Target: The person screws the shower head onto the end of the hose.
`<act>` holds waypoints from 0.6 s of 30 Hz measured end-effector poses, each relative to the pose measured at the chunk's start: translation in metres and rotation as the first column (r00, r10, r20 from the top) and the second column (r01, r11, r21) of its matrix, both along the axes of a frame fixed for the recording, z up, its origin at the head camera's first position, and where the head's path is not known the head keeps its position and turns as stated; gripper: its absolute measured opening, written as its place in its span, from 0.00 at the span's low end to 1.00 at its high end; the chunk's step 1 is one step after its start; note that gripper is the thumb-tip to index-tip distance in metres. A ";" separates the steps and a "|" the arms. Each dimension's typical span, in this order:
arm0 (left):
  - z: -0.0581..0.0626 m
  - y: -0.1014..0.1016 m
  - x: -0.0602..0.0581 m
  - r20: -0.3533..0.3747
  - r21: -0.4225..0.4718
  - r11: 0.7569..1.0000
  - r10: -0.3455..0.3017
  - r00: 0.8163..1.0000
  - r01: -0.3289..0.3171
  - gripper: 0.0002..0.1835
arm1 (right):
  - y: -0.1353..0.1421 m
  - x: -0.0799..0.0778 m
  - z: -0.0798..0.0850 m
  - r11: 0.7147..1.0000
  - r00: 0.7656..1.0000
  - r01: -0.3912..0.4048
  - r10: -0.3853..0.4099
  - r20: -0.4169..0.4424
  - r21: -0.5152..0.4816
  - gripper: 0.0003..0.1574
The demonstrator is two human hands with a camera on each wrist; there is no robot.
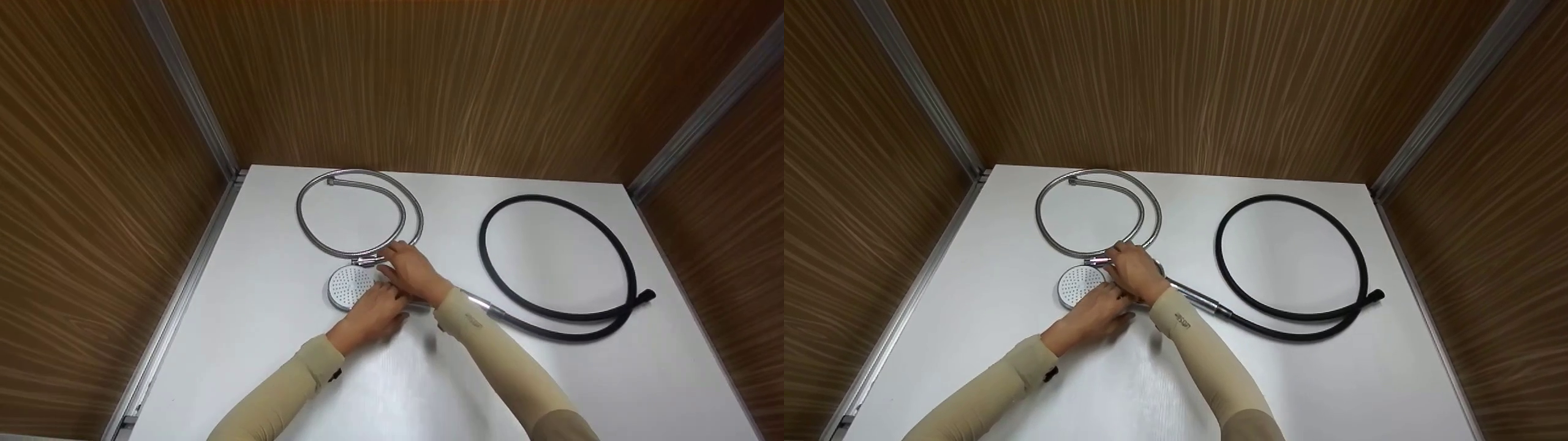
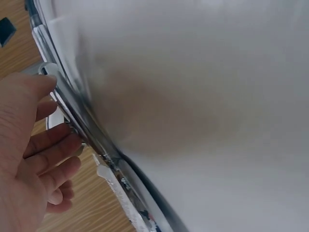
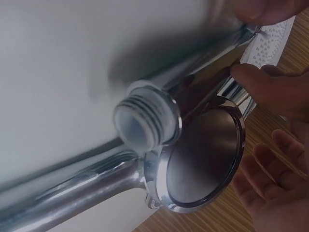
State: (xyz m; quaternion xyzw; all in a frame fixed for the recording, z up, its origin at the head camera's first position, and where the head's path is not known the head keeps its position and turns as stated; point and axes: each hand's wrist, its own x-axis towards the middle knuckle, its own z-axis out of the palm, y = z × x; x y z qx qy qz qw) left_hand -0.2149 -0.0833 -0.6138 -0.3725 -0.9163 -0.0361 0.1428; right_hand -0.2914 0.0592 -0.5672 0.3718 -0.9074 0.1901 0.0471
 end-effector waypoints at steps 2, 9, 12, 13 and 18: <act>-0.003 -0.003 0.001 -0.020 0.008 1.000 -0.006 1.000 0.006 0.15 | -0.003 -0.002 -0.001 1.000 1.000 0.004 -0.004 0.025 0.014 0.20; -0.005 -0.006 0.003 -0.031 -0.001 1.000 -0.001 1.000 0.001 0.17 | -0.008 -0.007 -0.005 0.999 0.999 -0.028 0.027 0.045 0.028 0.20; -0.006 -0.004 0.005 -0.025 -0.022 1.000 0.007 1.000 -0.007 0.17 | -0.010 -0.010 -0.008 0.999 0.998 -0.051 0.050 0.034 0.017 0.20; -0.007 -0.003 0.005 -0.032 -0.031 1.000 0.005 0.999 -0.006 0.17 | -0.011 -0.011 -0.009 0.998 0.998 -0.056 0.055 0.035 0.014 0.20; -0.012 0.008 0.007 -0.126 -0.060 0.998 -0.040 0.991 0.032 0.13 | -0.014 -0.017 -0.015 0.999 0.997 -0.053 0.053 0.063 -0.008 0.20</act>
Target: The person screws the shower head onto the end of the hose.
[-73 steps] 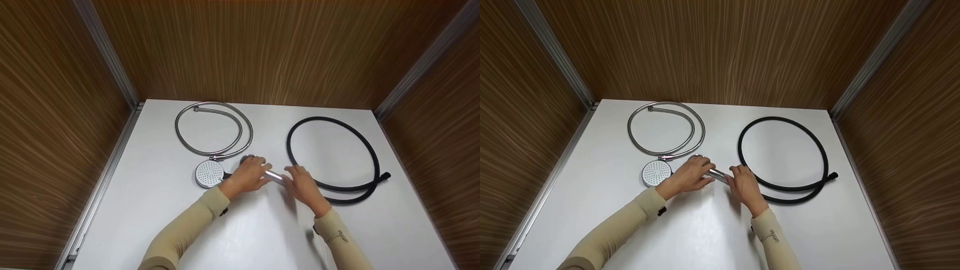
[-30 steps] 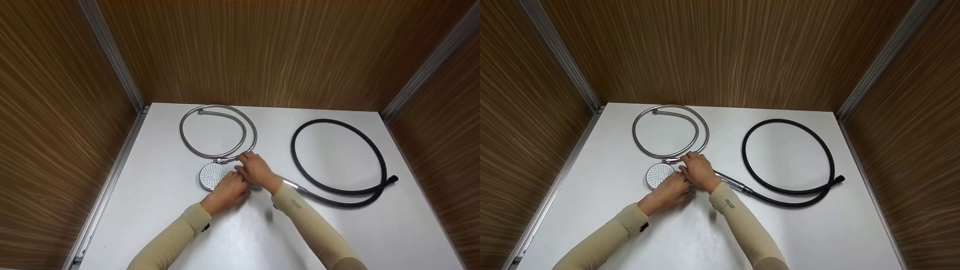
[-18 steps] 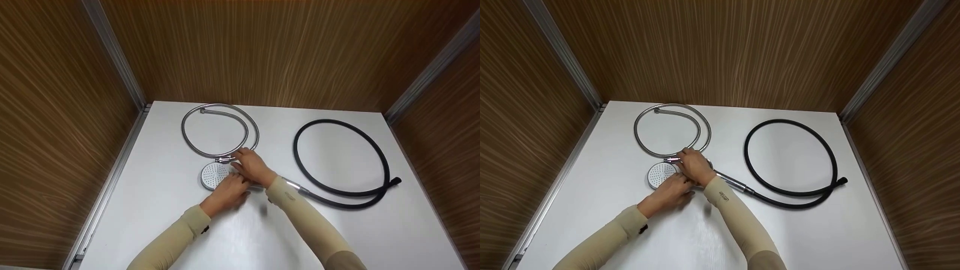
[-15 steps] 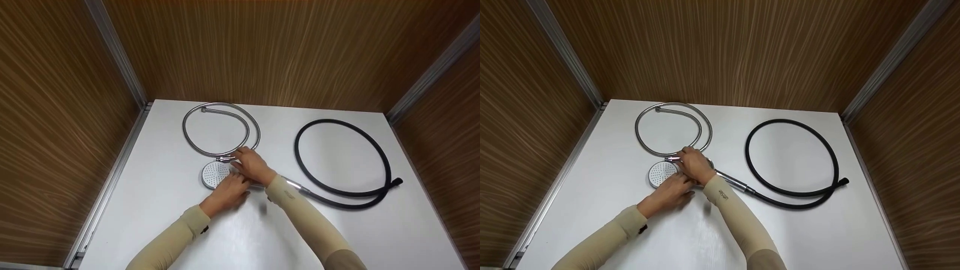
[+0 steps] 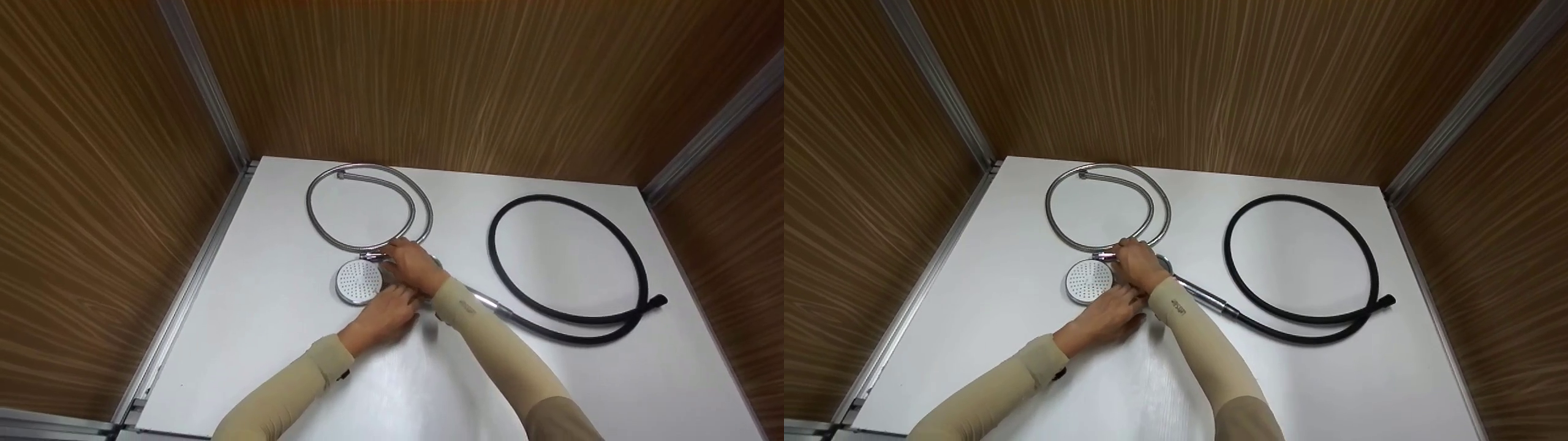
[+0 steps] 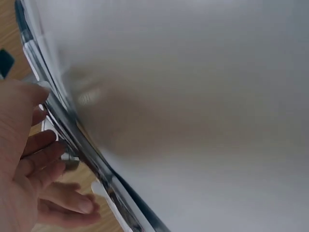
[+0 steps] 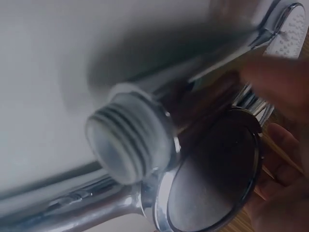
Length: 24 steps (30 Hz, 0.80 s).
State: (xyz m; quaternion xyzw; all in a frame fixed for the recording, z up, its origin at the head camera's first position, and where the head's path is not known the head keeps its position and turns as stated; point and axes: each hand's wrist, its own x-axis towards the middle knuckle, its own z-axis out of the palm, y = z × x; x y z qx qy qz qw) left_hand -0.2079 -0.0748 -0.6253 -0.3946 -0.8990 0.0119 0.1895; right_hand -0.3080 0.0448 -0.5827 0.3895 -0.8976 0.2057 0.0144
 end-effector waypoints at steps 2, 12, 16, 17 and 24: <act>-0.001 0.005 0.000 -0.043 0.006 1.000 -0.014 0.999 0.015 0.11 | -0.002 -0.003 -0.003 1.000 1.000 0.006 -0.006 0.017 0.006 0.20; -0.004 0.013 -0.002 -0.174 -0.027 0.999 -0.046 0.984 0.042 0.06 | -0.014 -0.011 -0.004 0.991 0.999 0.015 -0.019 0.033 0.131 0.21; -0.003 0.012 -0.001 -0.158 -0.013 1.000 -0.027 0.987 0.025 0.05 | -0.017 -0.012 -0.003 0.990 1.000 0.006 -0.010 0.024 0.141 0.21; -0.003 0.012 -0.001 -0.154 -0.015 1.000 -0.014 0.988 0.012 0.06 | -0.017 -0.012 -0.003 0.991 1.000 0.004 -0.007 0.026 0.134 0.21; -0.003 0.011 0.002 -0.110 -0.030 0.998 0.055 0.992 -0.058 0.11 | -0.017 -0.013 -0.006 0.997 0.998 0.026 -0.031 0.059 0.079 0.16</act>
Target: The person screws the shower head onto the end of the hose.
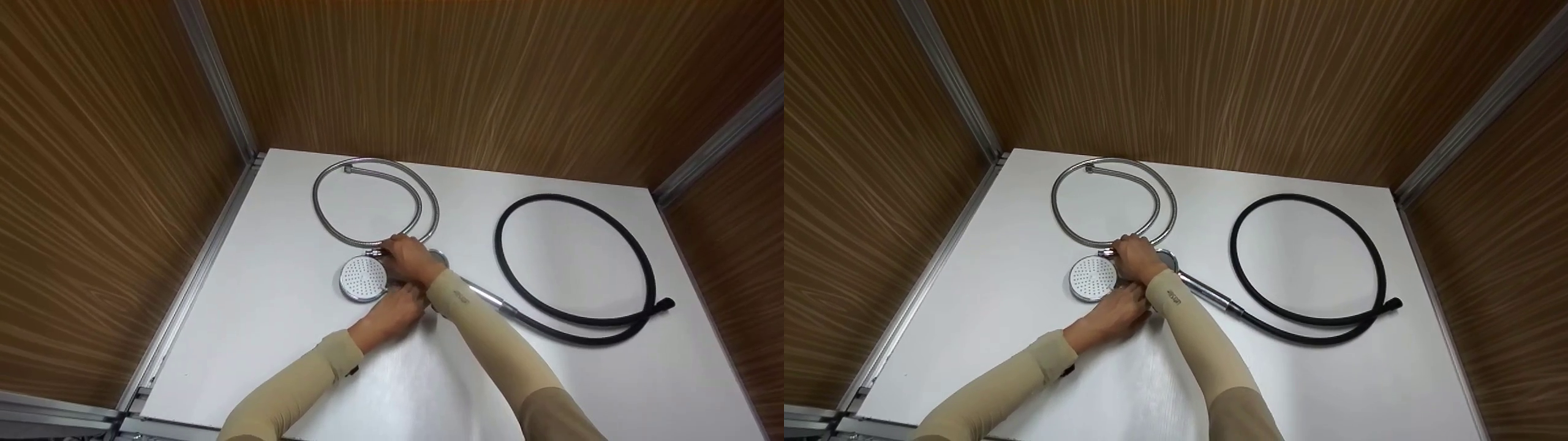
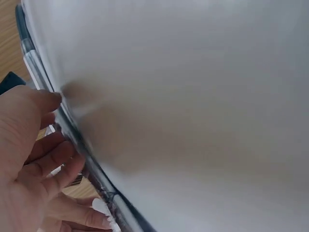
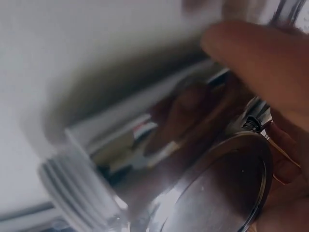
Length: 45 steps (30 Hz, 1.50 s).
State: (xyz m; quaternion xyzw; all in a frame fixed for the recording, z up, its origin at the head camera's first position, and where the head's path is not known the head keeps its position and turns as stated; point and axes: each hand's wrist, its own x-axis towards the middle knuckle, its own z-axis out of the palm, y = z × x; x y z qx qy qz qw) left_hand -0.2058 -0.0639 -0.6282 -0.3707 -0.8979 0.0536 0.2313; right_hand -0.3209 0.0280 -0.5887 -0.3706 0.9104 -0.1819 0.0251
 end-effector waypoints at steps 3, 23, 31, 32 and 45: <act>0.002 -0.001 -0.002 0.014 0.021 1.000 0.014 1.000 -0.014 0.09 | -0.001 -0.002 0.001 1.000 1.000 0.005 -0.005 0.007 0.011 0.14; -0.001 -0.001 -0.008 0.067 -0.047 0.993 0.112 0.991 -0.109 0.08 | -0.004 -0.010 -0.005 0.993 1.000 -0.007 0.006 0.008 0.121 0.07; 0.012 -0.018 -0.009 0.226 0.046 0.995 0.075 0.971 -0.088 0.07 | -0.002 -0.009 -0.003 0.999 1.000 -0.011 0.010 0.006 0.053 0.11; 0.015 -0.022 -0.010 0.237 0.048 0.994 0.079 0.968 -0.093 0.07 | -0.001 -0.009 -0.002 0.999 1.000 -0.005 0.004 0.021 0.035 0.12; 0.023 -0.065 -0.013 0.248 0.125 0.977 0.135 0.959 -0.170 0.08 | 0.009 -0.005 0.003 0.999 0.996 -0.029 0.030 0.081 -0.022 0.14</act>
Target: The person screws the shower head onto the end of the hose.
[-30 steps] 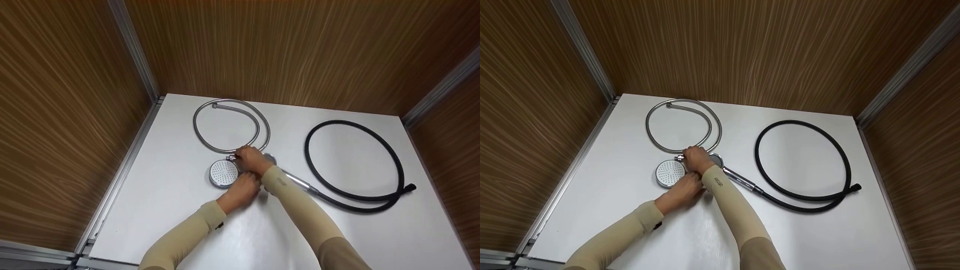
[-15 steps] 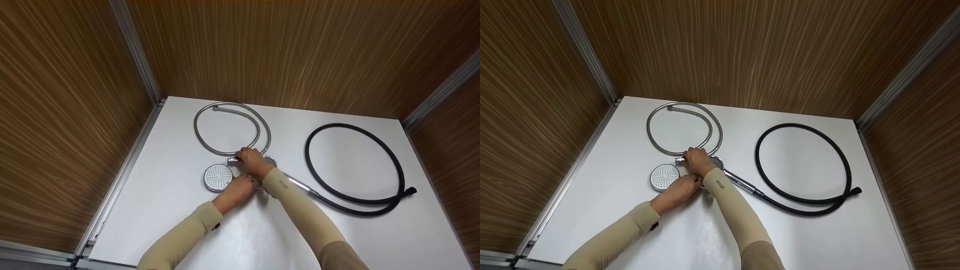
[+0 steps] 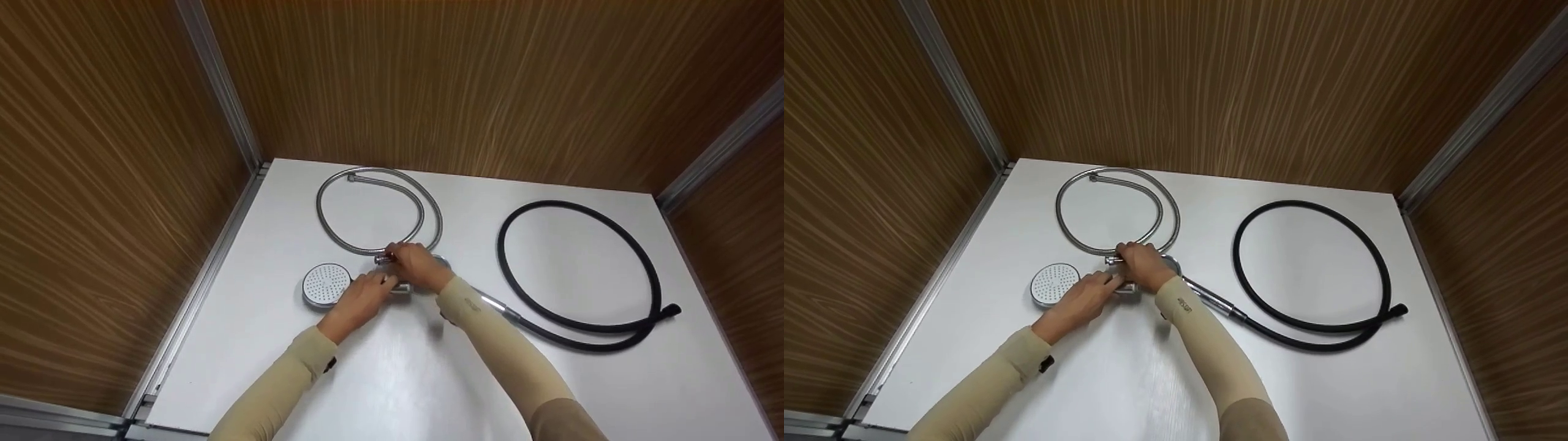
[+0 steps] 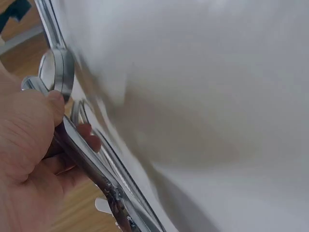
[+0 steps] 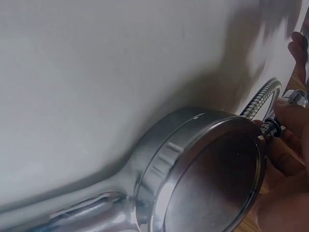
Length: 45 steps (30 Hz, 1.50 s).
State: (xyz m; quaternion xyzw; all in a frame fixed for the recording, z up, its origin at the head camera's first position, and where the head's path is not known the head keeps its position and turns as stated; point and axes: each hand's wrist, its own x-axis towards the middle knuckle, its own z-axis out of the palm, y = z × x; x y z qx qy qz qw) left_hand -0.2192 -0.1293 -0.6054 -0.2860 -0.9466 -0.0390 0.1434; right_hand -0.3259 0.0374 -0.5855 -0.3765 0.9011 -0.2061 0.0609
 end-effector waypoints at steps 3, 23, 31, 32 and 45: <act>0.000 -0.007 0.000 0.007 0.030 0.999 0.014 1.000 -0.015 0.10 | 0.002 0.002 0.002 1.000 1.000 -0.008 0.008 -0.006 0.006 0.16; 0.005 -0.039 -0.010 -0.054 0.039 0.991 0.131 0.990 -0.129 0.13 | 0.010 0.008 0.012 0.994 0.986 -0.106 0.101 -0.130 -0.029 0.21; 0.009 -0.048 -0.011 -0.079 0.068 0.987 0.154 0.985 -0.149 0.14 | 0.014 0.006 0.011 0.996 0.991 -0.079 0.073 -0.114 -0.044 0.22; 0.010 -0.049 -0.011 -0.078 0.069 0.986 0.155 0.985 -0.150 0.14 | 0.015 0.006 0.011 0.996 0.991 -0.077 0.072 -0.115 -0.047 0.23; 0.015 -0.053 -0.014 -0.031 0.078 0.978 0.199 0.980 -0.196 0.14 | 0.026 0.008 0.015 0.995 0.991 -0.073 0.065 -0.117 -0.063 0.23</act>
